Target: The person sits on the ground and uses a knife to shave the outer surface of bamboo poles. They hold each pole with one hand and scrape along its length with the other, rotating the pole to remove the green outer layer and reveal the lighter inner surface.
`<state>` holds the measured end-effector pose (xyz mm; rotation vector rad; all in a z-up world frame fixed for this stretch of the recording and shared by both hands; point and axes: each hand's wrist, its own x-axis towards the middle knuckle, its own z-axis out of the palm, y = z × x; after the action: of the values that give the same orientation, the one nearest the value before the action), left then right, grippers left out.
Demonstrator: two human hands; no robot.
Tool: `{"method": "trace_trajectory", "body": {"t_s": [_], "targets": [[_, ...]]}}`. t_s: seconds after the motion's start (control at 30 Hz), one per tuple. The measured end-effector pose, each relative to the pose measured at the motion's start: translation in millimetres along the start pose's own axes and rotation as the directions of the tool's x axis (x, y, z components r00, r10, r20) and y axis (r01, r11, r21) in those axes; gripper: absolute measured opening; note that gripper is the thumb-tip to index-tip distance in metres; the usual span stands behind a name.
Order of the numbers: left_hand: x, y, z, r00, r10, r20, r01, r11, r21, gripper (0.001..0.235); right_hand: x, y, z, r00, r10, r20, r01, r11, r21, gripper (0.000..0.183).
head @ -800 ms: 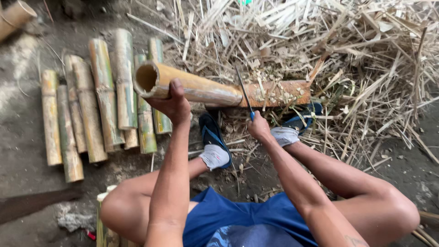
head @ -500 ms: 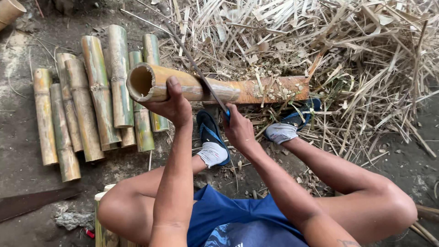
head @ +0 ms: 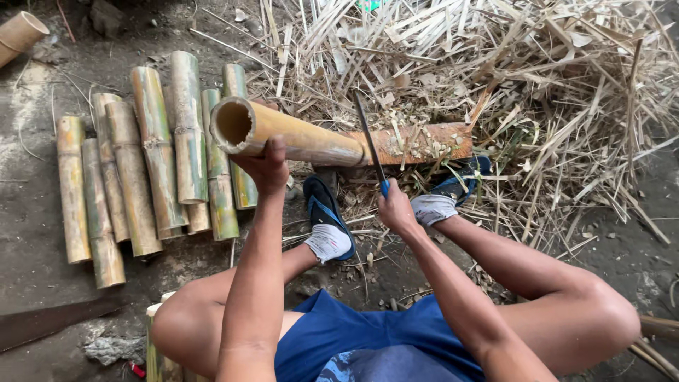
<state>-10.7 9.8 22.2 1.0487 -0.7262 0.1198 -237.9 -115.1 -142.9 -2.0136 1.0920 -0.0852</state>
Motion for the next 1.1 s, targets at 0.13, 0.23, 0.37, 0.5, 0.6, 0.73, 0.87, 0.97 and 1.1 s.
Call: {"method": "trace_trajectory", "body": {"t_s": [0.13,0.23,0.37,0.5,0.6,0.73,0.87,0.97,1.1], "targets": [[1.5,4.7,7.1,0.997,-0.033,0.074,0.036,0.999,-0.032,0.08,-33.7,-44.8,-25.2,0.988,-0.149,0.047,0.145,0.985,0.089,0.028],[5.9,10.0,8.2,0.998,-0.039,0.045,0.041,0.998,-0.045,0.079,-25.7,-55.1,-19.4,0.979,-0.202,-0.016,0.202,0.974,0.1,0.025],[10.3,20.1,7.1,0.999,0.001,0.032,-0.001,1.0,-0.003,0.08,13.1,-35.2,-30.8,0.995,0.013,0.095,-0.008,0.998,-0.058,0.023],[7.9,14.5,15.8,1.0,0.002,0.03,-0.001,1.0,-0.025,0.082,15.2,-19.0,-28.0,0.995,-0.009,0.103,0.02,0.994,-0.108,0.03],[2.6,7.6,9.6,0.999,0.021,0.031,-0.023,0.997,0.071,0.076,-1.2,-12.3,2.3,0.999,-0.038,0.006,0.038,0.999,0.015,0.029],[9.0,6.5,-4.9,1.0,-0.011,-0.029,0.013,0.998,0.056,0.084,24.8,20.0,16.7,0.996,0.072,-0.057,-0.075,0.996,-0.05,0.036],[-4.5,3.0,-6.8,0.978,-0.056,-0.2,0.096,0.976,0.197,0.103,41.4,78.0,29.0,0.992,0.123,-0.005,-0.123,0.985,-0.121,0.033],[-6.5,0.6,-1.1,0.928,-0.074,-0.365,0.164,0.961,0.224,0.115,28.2,88.7,41.8,0.993,0.116,-0.028,-0.118,0.991,-0.064,0.034],[-10.3,8.9,0.8,0.991,0.001,-0.137,0.008,0.998,0.064,0.108,-2.3,54.7,29.7,0.988,0.155,-0.021,-0.154,0.988,0.028,0.04]]}}
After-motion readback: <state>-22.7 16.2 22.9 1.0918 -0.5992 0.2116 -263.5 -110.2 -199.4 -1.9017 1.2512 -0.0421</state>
